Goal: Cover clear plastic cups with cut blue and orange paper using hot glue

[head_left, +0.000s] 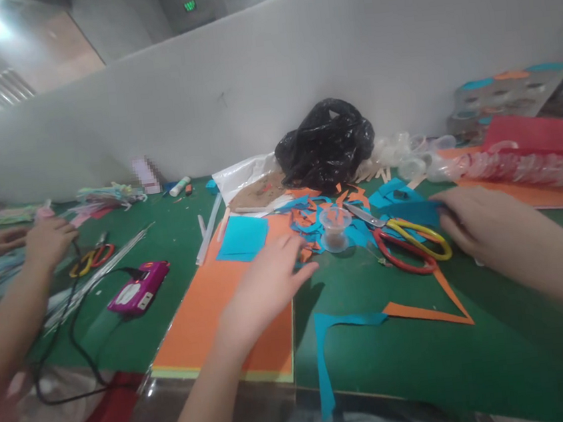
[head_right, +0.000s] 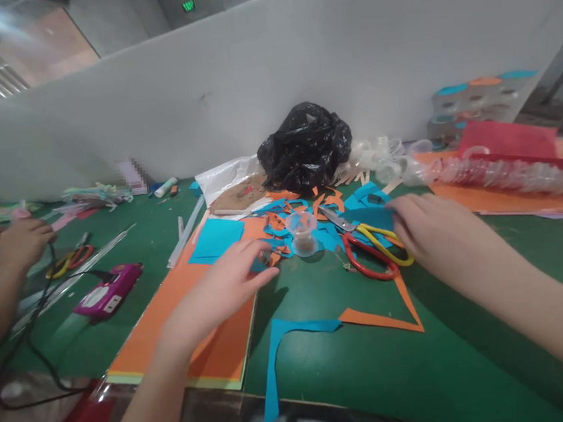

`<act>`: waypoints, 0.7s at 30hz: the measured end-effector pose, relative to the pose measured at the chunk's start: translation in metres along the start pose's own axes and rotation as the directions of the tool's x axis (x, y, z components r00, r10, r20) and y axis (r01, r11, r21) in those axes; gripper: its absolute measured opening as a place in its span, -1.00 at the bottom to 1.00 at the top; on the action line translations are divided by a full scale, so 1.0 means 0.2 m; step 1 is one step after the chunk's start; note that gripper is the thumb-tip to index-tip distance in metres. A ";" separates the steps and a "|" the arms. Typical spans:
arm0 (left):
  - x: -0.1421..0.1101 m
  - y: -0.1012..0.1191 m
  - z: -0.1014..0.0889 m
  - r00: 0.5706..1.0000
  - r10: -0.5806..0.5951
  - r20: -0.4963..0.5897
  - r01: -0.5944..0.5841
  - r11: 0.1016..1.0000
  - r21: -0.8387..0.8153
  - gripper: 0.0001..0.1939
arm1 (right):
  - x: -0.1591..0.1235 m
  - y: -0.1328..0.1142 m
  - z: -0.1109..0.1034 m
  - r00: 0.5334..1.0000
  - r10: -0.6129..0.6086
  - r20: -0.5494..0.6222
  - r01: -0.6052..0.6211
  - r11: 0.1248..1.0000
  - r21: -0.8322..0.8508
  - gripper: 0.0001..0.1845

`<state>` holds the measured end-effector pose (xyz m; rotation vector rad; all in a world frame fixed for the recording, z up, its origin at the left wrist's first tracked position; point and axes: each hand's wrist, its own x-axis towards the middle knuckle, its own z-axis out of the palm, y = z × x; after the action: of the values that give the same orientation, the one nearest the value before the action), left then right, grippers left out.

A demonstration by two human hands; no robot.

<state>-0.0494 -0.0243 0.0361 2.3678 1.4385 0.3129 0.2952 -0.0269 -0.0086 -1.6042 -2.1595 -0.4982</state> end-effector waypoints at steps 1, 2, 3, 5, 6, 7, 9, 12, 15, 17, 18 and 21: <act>-0.03 0.01 -0.03 0.999 -0.037 -0.028 0.036 0.999 -0.025 -0.77 | 0.03 -0.01 -0.03 0.999 0.040 -0.003 -0.040 0.997 0.063 -0.71; -0.06 0.03 -0.06 0.994 -0.070 -0.084 0.066 0.996 -0.052 -0.73 | 0.07 -0.02 -0.06 0.998 0.063 0.027 -0.066 0.988 0.138 -0.70; -0.07 0.05 -0.09 0.989 -0.071 -0.132 0.061 0.995 -0.080 -0.71 | 0.11 -0.05 -0.09 0.993 0.096 0.073 -0.110 0.970 0.215 -0.70; -0.07 0.09 -0.14 0.972 -0.044 -0.229 0.014 0.991 -0.130 -0.71 | 0.19 -0.12 -0.15 0.979 0.148 0.138 -0.186 0.925 0.330 -0.65; -0.05 0.12 -0.17 0.968 -0.021 -0.251 -0.017 0.989 -0.147 -0.71 | 0.23 -0.16 -0.18 0.976 0.147 0.162 -0.198 0.907 0.372 -0.61; -0.03 0.14 -0.19 0.962 -0.001 -0.272 -0.041 0.988 -0.152 -0.70 | 0.26 -0.20 -0.20 0.978 0.130 0.162 -0.188 0.888 0.420 -0.59; 0.03 0.17 -0.21 0.955 0.041 -0.293 -0.086 0.986 -0.143 -0.67 | 0.33 -0.29 -0.23 0.985 0.073 0.158 -0.145 0.846 0.513 -0.57; 0.13 0.19 -0.21 0.952 0.079 -0.296 -0.118 0.986 -0.119 -0.60 | 0.41 -0.37 -0.24 0.986 0.059 0.158 -0.143 0.787 0.600 -0.58; 0.19 0.16 -0.19 0.957 0.056 -0.286 -0.135 0.956 -0.262 -0.63 | 0.47 -0.39 -0.23 0.985 0.078 0.151 -0.160 0.723 0.672 -0.62; 0.22 0.14 -0.18 0.957 0.040 -0.288 -0.143 0.927 -0.345 -0.64 | 0.49 -0.37 -0.20 0.982 0.091 0.164 -0.182 0.677 0.713 -0.61; 0.23 0.12 -0.17 0.957 0.034 -0.288 -0.142 0.921 -0.363 -0.63 | 0.49 -0.35 -0.18 0.979 0.106 0.174 -0.200 0.655 0.728 -0.61; 0.27 0.08 -0.15 0.974 0.025 -0.226 -0.114 0.913 -0.391 -0.62 | 0.49 -0.31 -0.11 0.960 0.206 0.189 -0.276 0.594 0.756 -0.62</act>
<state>-0.0224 0.0224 0.0694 2.0955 1.2318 0.8262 0.2130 0.0239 0.0586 -1.3476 -1.7472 0.5613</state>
